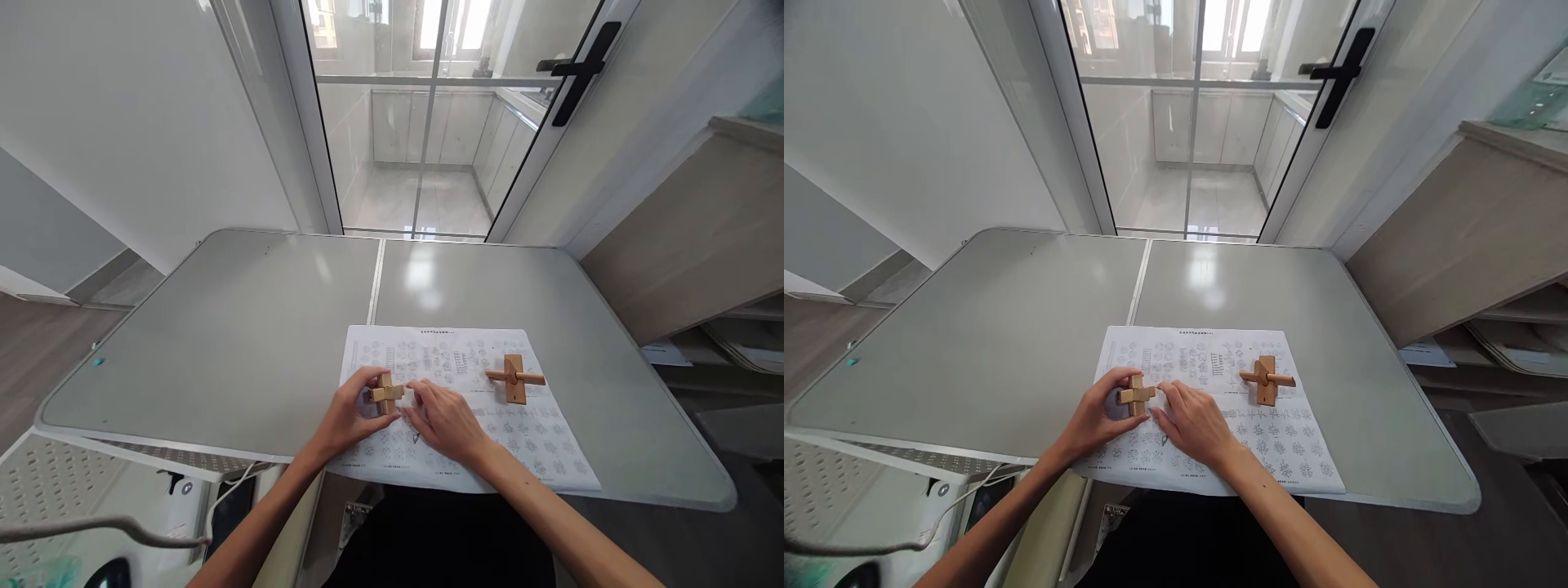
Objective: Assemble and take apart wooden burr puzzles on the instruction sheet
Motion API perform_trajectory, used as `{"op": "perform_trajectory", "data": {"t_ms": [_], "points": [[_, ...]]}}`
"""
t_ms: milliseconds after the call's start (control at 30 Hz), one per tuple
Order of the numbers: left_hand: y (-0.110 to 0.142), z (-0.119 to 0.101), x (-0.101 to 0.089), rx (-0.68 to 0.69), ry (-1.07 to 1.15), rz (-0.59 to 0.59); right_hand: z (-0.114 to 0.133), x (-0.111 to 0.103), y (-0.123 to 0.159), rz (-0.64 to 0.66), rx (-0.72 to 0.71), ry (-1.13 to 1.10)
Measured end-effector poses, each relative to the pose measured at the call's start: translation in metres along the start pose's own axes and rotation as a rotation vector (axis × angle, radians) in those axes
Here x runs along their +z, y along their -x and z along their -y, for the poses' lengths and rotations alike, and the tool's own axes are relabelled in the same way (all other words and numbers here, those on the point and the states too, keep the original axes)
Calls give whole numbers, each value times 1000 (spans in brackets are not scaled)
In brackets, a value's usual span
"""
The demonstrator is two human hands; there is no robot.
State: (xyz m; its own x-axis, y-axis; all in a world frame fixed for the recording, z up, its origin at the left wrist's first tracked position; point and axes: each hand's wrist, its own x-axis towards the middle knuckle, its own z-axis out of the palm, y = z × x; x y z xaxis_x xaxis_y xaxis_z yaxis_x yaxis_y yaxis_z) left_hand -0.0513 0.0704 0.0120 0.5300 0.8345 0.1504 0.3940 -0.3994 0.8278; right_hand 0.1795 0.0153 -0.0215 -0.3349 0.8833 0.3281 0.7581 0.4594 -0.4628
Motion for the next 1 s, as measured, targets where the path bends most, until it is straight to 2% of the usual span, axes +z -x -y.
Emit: {"op": "perform_trajectory", "data": {"t_ms": [133, 300, 433, 600, 733, 833, 900, 1000], "points": [[0, 1, 0, 45, -20, -24, 3, -11, -7, 58, 48, -82], [1, 4, 3, 78, -28, -1, 12, -27, -26, 270, 142, -216], [3, 5, 3, 88, -34, -4, 17, -33, -34, 359, 172, -211], [4, 4, 3, 77, -44, 12, 24, -33, -33, 384, 263, -248], [5, 1, 3, 92, -33, 17, 31, -33, -30, 353, 325, -334], [6, 0, 3, 103, -45, 23, 34, -34, -28, 326, 339, -277], [6, -1, 2, 100, -55, 36, 35, -37, -28, 305, 300, -169], [4, -4, 0, 81, -36, 73, 35, -42, -26, 276, 158, 16]]}}
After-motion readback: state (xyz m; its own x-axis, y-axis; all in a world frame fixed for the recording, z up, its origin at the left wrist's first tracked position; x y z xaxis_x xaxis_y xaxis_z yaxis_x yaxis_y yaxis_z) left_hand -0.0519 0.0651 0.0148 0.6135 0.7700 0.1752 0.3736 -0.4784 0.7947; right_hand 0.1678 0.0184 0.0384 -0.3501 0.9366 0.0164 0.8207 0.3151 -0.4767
